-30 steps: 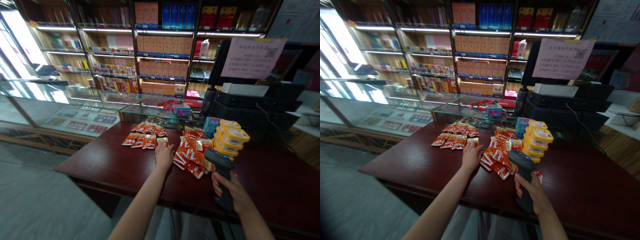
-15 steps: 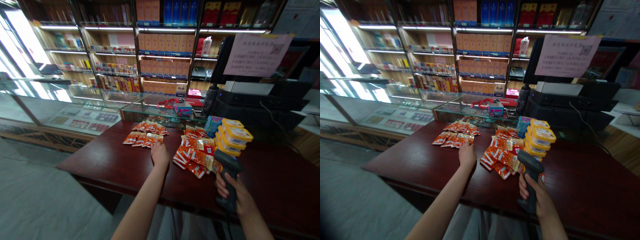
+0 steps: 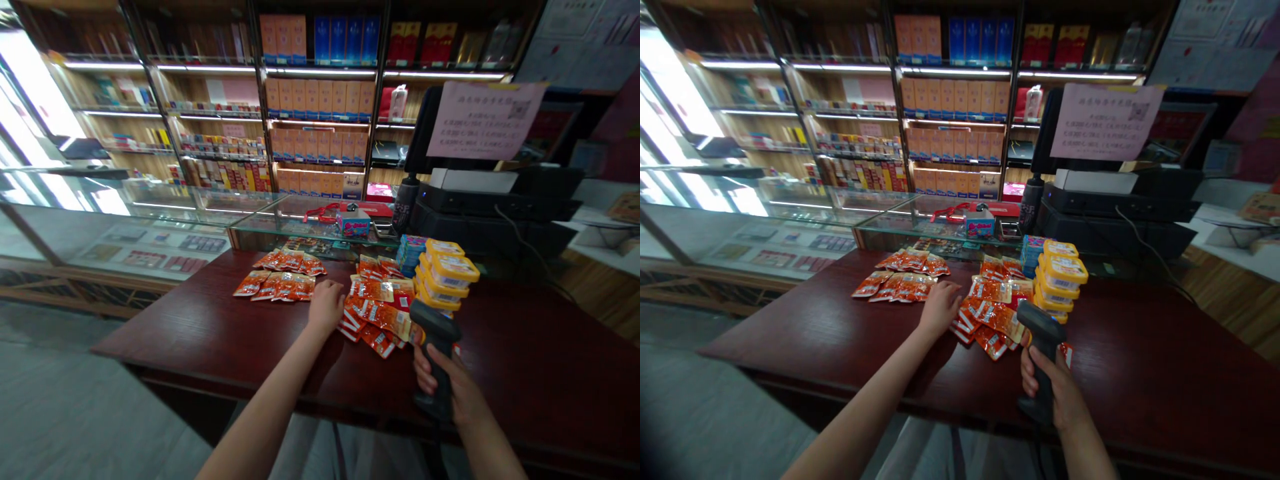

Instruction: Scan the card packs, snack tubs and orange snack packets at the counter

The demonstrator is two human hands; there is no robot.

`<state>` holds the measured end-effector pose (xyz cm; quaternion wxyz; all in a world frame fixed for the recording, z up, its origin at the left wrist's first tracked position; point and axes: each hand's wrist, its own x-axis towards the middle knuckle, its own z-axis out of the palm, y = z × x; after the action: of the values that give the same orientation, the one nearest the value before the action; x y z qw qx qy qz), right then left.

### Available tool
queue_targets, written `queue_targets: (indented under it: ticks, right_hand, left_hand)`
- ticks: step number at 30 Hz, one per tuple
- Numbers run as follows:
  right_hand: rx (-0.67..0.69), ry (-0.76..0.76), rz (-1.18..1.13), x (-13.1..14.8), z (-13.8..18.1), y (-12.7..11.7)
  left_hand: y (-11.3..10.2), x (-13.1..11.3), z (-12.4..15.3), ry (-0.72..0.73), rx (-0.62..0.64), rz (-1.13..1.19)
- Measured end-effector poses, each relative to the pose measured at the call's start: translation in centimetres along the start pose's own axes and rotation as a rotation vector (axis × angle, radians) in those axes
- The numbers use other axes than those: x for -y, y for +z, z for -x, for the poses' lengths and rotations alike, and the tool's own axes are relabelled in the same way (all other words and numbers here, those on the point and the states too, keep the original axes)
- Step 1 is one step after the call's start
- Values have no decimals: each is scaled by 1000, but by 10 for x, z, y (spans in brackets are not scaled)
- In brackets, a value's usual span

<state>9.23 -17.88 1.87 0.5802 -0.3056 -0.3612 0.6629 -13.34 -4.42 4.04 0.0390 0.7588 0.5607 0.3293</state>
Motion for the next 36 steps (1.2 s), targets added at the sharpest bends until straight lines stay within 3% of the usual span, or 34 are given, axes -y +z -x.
queue_targets:
  ticks: [6,11,14,18,22,27,32,36]
  right_hand:
    - [-4,11,-10,-5,-4,-8]
    - [-22,-1,-16,-6,-5,-8]
    - [-43,-14,-19,-4,-4,-4]
    - [-54,13,-12,-3,-3,-3]
    - [-74,10,-19,-2,-2,-2]
    - [-86,-8,-22,-3,-2,-1]
    - [-115,0,60,-1,-3,7]
    - [-181,-42,440,3,-6,36]
  left_hand:
    - [18,-21,-44,267,283,11]
    - [26,-33,-63,179,434,-141]
    - [21,-40,-67,181,373,-141]
    - [11,-37,-70,138,221,25]
    - [7,-13,-59,-34,-4,436]
    - [14,18,-20,-287,-268,888]
    - [23,25,1,-332,-289,958]
    - [30,26,-1,-323,-236,1038]
